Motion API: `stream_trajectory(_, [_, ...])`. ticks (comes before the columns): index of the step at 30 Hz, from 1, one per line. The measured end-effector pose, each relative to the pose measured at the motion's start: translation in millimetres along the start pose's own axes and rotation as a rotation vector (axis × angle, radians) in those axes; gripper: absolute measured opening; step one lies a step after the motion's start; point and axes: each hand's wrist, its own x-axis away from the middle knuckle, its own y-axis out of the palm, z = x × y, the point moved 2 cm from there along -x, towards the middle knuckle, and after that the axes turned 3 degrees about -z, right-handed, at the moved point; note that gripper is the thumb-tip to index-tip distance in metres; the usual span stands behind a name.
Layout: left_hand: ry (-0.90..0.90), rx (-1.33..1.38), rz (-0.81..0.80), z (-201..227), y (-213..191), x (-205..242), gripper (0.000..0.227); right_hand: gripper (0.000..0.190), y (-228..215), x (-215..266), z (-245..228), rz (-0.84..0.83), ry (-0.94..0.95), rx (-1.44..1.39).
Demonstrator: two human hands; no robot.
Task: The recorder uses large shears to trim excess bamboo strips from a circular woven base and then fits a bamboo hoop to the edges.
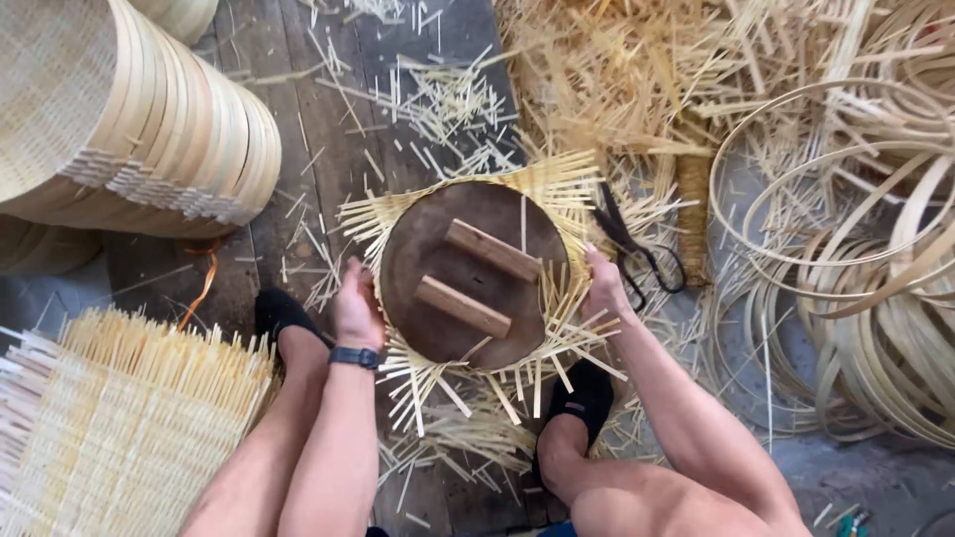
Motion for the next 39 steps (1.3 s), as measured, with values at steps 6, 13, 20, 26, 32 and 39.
stream_trajectory(6, [0.274,-0.805,0.479,-8.3,38.0,13.1,0.078,0.049,-25.7,31.3,-19.7,0.258,-0.018,0.632])
stream_trajectory(13, [0.034,-1.415,0.601,-114.6,171.4,26.6,0.124,0.075,-117.3,0.4,-36.5,0.381,-0.386,1.718])
stream_trajectory(20, [0.265,-1.967,0.241,-103.8,159.3,44.2,0.120,0.039,-137.1,1.0,-36.9,0.302,0.218,1.549])
stream_trajectory(26, [0.322,-1.792,0.450,-97.4,151.4,54.0,0.148,0.063,-88.6,75.0,-60.1,0.195,0.134,1.667])
stream_trajectory(32, [0.232,-1.850,0.455,-94.7,154.5,53.1,0.148,0.080,-31.1,33.9,-50.1,0.074,-0.311,2.156])
stream_trajectory(39, [0.243,-1.881,0.399,-91.0,150.0,58.9,0.147,0.058,-43.9,-3.1,-41.0,0.027,-0.169,2.176])
